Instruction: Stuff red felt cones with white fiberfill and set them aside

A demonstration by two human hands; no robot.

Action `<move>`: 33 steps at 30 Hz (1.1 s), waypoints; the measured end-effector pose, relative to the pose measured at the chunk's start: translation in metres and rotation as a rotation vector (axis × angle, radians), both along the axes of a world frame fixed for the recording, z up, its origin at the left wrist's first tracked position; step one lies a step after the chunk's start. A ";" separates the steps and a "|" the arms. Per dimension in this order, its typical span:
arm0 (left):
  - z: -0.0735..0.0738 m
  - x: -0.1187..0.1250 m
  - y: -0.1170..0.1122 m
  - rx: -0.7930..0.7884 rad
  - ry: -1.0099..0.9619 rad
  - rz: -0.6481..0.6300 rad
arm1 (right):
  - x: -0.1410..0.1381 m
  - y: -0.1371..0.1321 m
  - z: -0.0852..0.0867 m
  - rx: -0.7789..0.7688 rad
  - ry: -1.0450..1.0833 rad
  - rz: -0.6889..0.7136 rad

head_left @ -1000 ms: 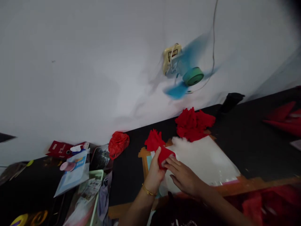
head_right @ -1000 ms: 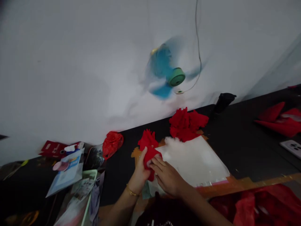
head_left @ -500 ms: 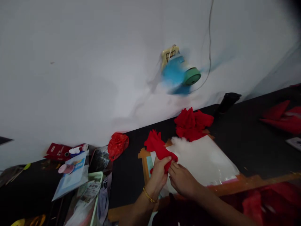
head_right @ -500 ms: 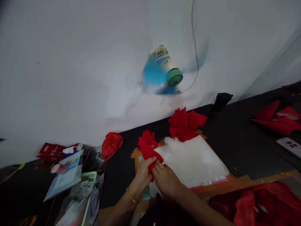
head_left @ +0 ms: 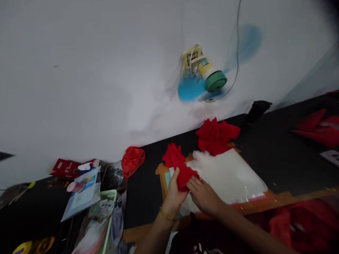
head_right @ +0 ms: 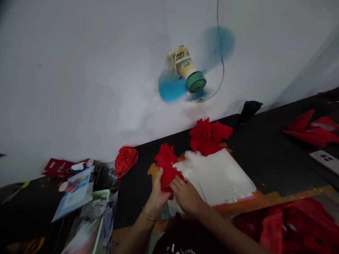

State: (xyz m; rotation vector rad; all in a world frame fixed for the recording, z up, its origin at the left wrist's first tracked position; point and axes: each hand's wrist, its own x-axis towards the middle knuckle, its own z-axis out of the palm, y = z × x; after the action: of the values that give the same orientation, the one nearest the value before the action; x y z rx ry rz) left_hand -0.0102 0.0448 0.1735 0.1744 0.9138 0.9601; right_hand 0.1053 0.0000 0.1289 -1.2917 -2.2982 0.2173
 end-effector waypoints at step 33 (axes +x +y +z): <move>-0.011 0.035 0.001 0.121 0.368 -0.445 | 0.023 0.049 0.017 -0.903 1.078 -0.202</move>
State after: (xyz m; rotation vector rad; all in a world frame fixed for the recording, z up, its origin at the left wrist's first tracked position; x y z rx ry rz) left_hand 0.0249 0.0456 0.1622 0.6466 1.0935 0.5737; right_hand 0.1288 0.0485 0.1454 -1.2556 -1.1059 1.5608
